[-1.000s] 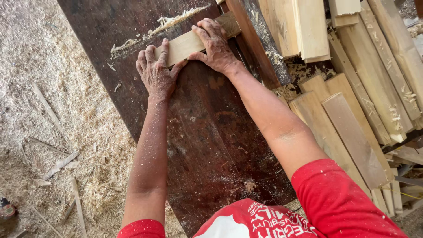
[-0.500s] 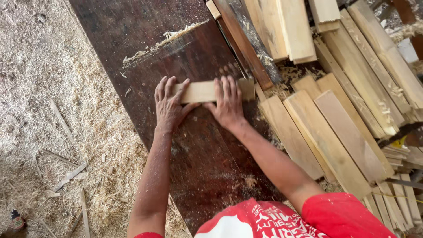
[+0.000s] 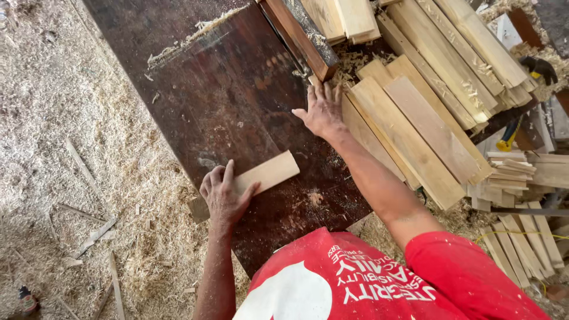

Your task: The person processes wooden boards at a workbench, repeatedly sliding them against a fixed guide to prepare or smooth the edges. They handle several boards one at a time, moving them from a pile to the guide and then setting them aside.

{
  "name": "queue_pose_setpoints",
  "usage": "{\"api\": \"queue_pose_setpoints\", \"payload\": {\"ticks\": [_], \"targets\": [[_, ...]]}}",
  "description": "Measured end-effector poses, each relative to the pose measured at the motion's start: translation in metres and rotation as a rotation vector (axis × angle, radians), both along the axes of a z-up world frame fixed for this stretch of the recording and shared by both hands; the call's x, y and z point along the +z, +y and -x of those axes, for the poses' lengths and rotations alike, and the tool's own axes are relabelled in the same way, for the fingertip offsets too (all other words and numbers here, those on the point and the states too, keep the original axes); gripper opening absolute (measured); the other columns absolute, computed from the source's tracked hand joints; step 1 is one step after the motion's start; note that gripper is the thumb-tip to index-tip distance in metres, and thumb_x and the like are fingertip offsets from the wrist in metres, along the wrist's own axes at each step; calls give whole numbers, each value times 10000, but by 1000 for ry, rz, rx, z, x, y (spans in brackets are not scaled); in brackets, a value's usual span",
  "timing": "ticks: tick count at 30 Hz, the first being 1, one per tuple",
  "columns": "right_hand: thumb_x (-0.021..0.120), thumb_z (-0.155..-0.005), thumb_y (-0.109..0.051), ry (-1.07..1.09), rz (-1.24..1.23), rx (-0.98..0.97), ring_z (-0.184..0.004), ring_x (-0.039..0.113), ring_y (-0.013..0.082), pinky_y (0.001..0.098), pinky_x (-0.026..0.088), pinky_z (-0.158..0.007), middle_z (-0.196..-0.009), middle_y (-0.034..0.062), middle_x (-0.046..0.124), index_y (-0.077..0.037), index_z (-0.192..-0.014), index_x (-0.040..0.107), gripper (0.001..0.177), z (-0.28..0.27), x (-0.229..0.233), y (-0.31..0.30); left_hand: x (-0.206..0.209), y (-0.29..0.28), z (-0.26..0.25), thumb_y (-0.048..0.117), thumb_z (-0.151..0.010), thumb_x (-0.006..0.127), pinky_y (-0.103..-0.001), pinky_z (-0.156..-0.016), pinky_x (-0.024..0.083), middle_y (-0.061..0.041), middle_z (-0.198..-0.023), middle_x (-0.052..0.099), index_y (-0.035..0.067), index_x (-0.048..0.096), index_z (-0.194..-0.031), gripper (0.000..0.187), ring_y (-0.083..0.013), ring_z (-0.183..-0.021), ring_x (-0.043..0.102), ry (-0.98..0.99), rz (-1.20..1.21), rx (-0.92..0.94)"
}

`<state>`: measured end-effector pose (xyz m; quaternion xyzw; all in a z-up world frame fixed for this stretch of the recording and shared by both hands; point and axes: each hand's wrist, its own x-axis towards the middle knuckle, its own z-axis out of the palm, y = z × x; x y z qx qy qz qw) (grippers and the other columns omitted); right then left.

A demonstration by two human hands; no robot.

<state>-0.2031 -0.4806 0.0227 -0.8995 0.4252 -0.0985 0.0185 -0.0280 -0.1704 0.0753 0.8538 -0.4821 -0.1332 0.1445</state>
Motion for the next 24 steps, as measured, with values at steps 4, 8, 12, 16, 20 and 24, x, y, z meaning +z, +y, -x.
{"api": "queue_pose_setpoints", "payload": {"ticks": [4, 8, 12, 16, 20, 24], "targets": [[451, -962, -571, -67, 170, 179, -1293, 520, 362, 657, 47, -1155, -1347, 188, 646, 23, -1192, 665, 672, -3, 0, 22, 16, 33, -6, 714, -572, 849, -542, -1157, 202, -164, -1416, 478, 147, 531, -1441, 1085, -347, -1357, 389, -77, 141, -205], [444, -1106, -534, 98, -319, 92, -1061, 644, 289, 579, 240, -1168, -974, 103, 725, -106, -908, 737, 556, 0, 30, 64, 12, 63, -11, 558, -612, 893, -503, -1187, 233, -55, -1389, 538, 232, 586, -1429, 932, -293, -1348, 440, -58, 60, -116], [470, -1097, -602, 4, -388, 59, -977, 649, 289, 483, 398, -1075, -947, 90, 721, -128, -958, 721, 554, 7, 48, 83, -6, 64, -19, 521, -700, 877, -493, -1187, 267, -49, -1387, 566, 212, 588, -1448, 859, -268, -1353, 456, -50, 125, -104], [551, -923, -599, -291, -76, 459, -1274, 536, 340, 568, 210, -1204, -1264, 178, 661, -46, -1253, 688, 658, -7, 47, 109, -25, 15, -31, 589, -705, 867, -489, -1147, 267, -80, -1393, 559, 198, 572, -1467, 906, -288, -1337, 438, -116, 144, -85], [585, -988, -568, -134, -65, 523, -1518, 248, 400, 505, 135, -1257, -1609, 271, 347, 49, -1555, 366, 866, -50, 13, 91, -35, -74, -47, 631, -695, 855, -481, -1139, 261, -63, -1402, 559, 205, 566, -1470, 931, -277, -1331, 434, -104, 112, -119], [622, -943, -530, -40, -47, 448, -1540, 216, 364, 507, 115, -1276, -1621, 233, 335, 42, -1555, 351, 881, -76, 0, 25, -34, -143, -58, 609, -740, 830, -469, -1133, 281, -50, -1397, 581, 157, 566, -1480, 907, -283, -1360, 436, -71, 181, -115]]}}
